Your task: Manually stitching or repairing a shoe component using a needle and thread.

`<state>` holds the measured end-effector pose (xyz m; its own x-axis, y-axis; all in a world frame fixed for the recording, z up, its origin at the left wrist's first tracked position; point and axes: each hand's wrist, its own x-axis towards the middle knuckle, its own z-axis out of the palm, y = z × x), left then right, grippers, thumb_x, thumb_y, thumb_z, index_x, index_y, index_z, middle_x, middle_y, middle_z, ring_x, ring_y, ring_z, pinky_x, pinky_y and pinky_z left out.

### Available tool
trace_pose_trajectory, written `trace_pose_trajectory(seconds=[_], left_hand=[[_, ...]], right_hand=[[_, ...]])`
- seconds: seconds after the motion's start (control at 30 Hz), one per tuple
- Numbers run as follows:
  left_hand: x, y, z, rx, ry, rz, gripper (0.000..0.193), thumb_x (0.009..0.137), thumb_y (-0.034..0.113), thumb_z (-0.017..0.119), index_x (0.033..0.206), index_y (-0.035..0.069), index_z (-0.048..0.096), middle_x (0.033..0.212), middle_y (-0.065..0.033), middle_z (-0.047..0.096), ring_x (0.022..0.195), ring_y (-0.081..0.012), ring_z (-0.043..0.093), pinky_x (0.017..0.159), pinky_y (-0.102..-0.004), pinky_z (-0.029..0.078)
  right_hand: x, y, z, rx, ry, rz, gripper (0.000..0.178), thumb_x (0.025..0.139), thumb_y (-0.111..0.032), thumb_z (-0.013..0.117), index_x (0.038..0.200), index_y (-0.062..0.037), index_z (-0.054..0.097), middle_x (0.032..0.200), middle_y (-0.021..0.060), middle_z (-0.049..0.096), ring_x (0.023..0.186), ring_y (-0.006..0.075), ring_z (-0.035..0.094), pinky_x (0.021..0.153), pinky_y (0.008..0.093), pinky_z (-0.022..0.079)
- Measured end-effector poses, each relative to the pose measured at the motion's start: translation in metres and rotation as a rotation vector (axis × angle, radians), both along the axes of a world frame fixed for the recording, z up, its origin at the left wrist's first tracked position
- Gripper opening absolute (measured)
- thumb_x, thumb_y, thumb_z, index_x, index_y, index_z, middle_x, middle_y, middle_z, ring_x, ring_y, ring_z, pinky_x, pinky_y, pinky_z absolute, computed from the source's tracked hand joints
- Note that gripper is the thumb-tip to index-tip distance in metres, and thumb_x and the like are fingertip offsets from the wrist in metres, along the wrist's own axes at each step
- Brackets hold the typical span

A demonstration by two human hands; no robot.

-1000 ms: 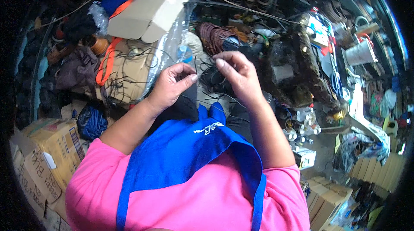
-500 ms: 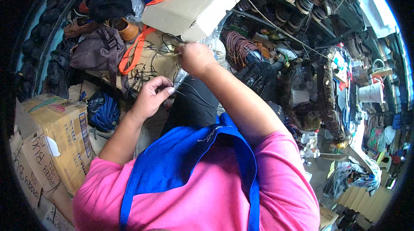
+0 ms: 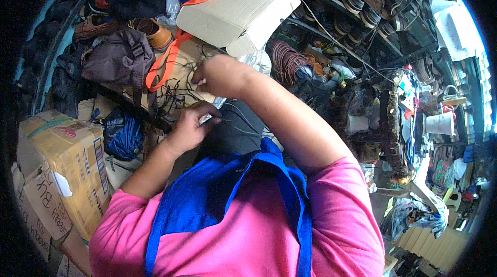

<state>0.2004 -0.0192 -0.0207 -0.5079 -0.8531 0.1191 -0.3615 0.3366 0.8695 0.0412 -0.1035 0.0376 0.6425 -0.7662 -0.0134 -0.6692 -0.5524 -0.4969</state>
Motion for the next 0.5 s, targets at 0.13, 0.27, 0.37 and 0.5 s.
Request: trace_pose_trajectory(seconds=[0.13, 0.27, 0.37, 0.5], left_hand=[[-0.004, -0.001, 0.005, -0.226, -0.033, -0.038, 0.018, 0.071, 0.0, 0.065, 0.088, 0.002, 0.06, 0.091, -0.0118, 0.06, 0.09, -0.0297, 0.058, 0.078, -0.0358, 0.046], [-0.002, -0.002, 0.004, -0.25, -0.06, 0.034, 0.015, 0.071, 0.003, 0.063, 0.084, 0.002, 0.057, 0.09, -0.0115, 0.057, 0.086, -0.0309, 0.056, 0.079, -0.039, 0.045], [-0.002, -0.002, 0.008, -0.299, -0.077, -0.012, 0.014, 0.071, 0.003, 0.064, 0.084, 0.002, 0.056, 0.09, -0.011, 0.057, 0.087, -0.0305, 0.056, 0.079, -0.0387, 0.044], [-0.004, 0.002, 0.007, -0.3, -0.037, 0.012, 0.014, 0.071, 0.003, 0.065, 0.082, 0.004, 0.057, 0.088, -0.0113, 0.057, 0.087, -0.0294, 0.056, 0.078, -0.0374, 0.044]], right_hand=[[-0.006, -0.018, 0.018, -0.188, 0.213, 0.034, 0.017, 0.078, -0.023, 0.061, 0.084, -0.0081, 0.066, 0.08, 0.0112, 0.064, 0.077, 0.0293, 0.062, 0.069, 0.0386, 0.05], [-0.014, -0.034, 0.014, -0.437, 0.21, -0.242, 0.021, 0.078, -0.03, 0.059, 0.088, -0.012, 0.064, 0.086, 0.011, 0.061, 0.079, 0.0291, 0.062, 0.071, 0.0385, 0.049], [-0.012, -0.038, -0.012, -0.524, 0.405, -0.161, 0.021, 0.084, -0.025, 0.05, 0.097, -0.015, 0.063, 0.09, 0.0091, 0.06, 0.084, 0.0257, 0.062, 0.076, 0.0354, 0.045], [-0.019, -0.039, -0.036, -0.581, 0.343, -0.172, 0.016, 0.082, -0.028, 0.054, 0.086, -0.0155, 0.062, 0.081, 0.0046, 0.058, 0.082, 0.0214, 0.061, 0.073, 0.0363, 0.045]])
